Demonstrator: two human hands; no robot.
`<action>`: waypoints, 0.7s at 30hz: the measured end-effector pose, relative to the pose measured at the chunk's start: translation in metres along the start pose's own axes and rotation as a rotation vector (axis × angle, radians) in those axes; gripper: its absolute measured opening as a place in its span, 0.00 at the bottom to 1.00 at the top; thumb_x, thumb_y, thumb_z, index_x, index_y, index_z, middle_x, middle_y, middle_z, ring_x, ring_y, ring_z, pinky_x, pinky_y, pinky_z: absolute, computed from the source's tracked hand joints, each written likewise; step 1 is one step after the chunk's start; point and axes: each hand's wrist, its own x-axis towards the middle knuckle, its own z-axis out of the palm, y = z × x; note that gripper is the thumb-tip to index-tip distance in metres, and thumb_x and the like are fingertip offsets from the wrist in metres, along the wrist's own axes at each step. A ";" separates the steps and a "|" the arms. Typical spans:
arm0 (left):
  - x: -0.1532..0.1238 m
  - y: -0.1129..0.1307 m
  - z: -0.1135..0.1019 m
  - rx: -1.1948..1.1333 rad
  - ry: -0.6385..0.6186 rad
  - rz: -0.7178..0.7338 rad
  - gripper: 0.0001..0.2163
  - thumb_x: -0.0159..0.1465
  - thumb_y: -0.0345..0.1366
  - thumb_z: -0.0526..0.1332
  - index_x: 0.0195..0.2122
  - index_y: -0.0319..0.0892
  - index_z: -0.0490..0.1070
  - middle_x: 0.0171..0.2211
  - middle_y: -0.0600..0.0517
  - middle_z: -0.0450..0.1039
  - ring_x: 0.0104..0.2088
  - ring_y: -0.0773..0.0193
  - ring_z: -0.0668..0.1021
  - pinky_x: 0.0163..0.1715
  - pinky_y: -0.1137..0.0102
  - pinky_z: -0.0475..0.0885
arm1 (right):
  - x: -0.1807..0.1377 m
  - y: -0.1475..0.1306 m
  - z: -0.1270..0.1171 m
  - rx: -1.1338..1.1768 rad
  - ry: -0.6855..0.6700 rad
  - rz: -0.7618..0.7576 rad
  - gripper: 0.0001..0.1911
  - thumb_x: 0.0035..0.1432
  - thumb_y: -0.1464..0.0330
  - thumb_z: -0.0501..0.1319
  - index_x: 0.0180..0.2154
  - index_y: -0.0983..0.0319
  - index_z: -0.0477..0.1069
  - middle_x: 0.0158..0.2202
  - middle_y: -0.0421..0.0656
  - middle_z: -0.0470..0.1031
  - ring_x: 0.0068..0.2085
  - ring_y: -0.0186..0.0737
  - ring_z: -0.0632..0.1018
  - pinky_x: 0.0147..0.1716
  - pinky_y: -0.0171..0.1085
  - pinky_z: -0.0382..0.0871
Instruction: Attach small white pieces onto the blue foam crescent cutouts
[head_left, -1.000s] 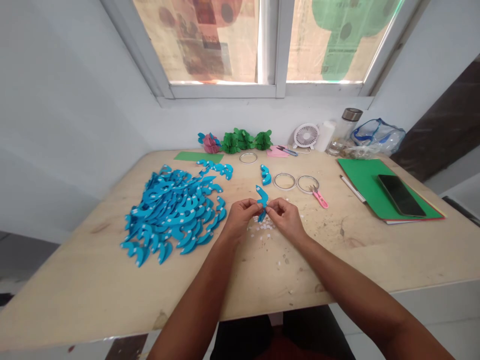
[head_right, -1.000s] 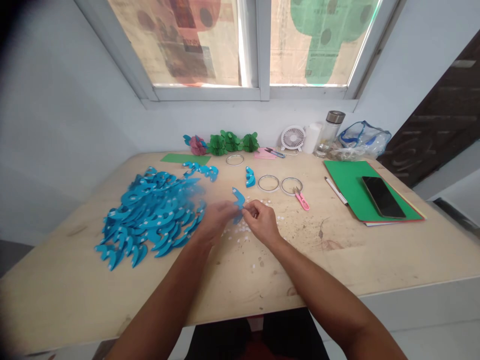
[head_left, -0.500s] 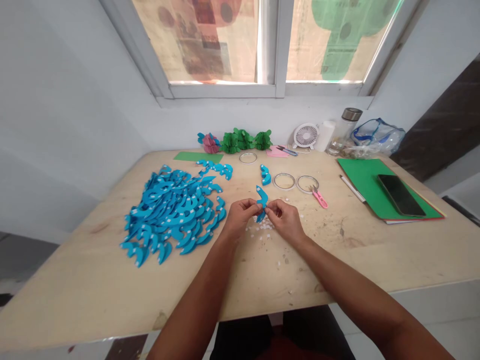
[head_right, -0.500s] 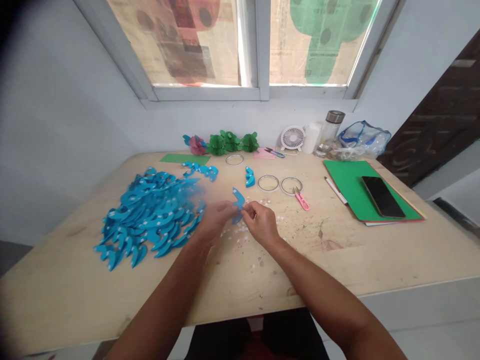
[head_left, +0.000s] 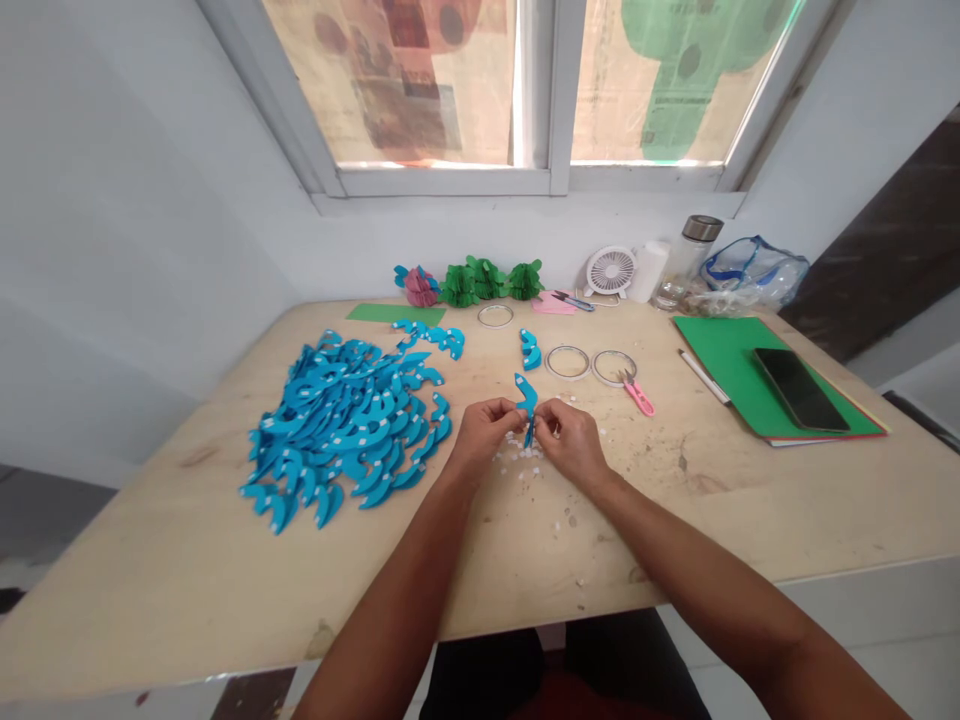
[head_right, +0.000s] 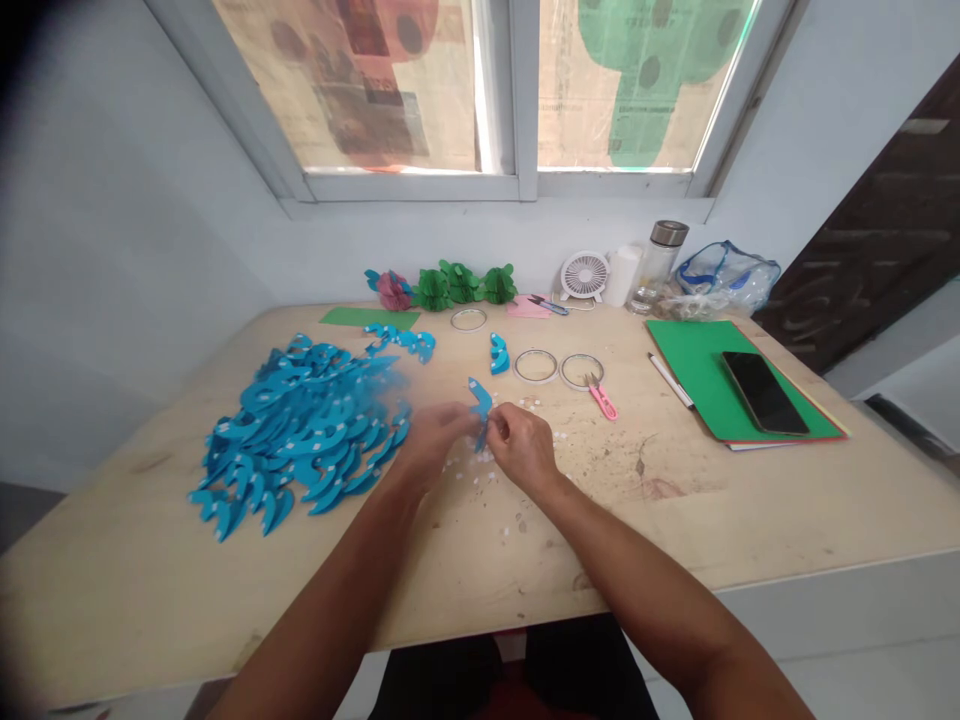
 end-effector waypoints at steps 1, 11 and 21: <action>0.001 -0.001 -0.001 -0.008 -0.002 -0.007 0.08 0.43 0.36 0.66 0.16 0.38 0.70 0.16 0.53 0.70 0.21 0.68 0.69 0.24 0.73 0.64 | 0.000 0.000 0.000 0.007 -0.001 0.008 0.04 0.50 0.71 0.55 0.28 0.60 0.69 0.23 0.39 0.72 0.24 0.34 0.70 0.27 0.32 0.61; -0.001 0.004 0.001 -0.120 0.020 -0.071 0.08 0.43 0.36 0.66 0.16 0.38 0.70 0.17 0.55 0.68 0.21 0.70 0.69 0.24 0.73 0.64 | 0.001 -0.003 -0.002 0.046 -0.015 0.008 0.04 0.50 0.69 0.57 0.29 0.61 0.69 0.24 0.39 0.73 0.24 0.34 0.71 0.27 0.32 0.62; 0.001 0.000 -0.001 -0.235 -0.010 -0.103 0.08 0.43 0.35 0.66 0.17 0.37 0.69 0.18 0.54 0.67 0.23 0.70 0.69 0.26 0.73 0.64 | -0.001 -0.005 -0.005 -0.088 0.003 -0.144 0.06 0.56 0.69 0.55 0.32 0.61 0.71 0.29 0.43 0.75 0.30 0.37 0.73 0.33 0.34 0.63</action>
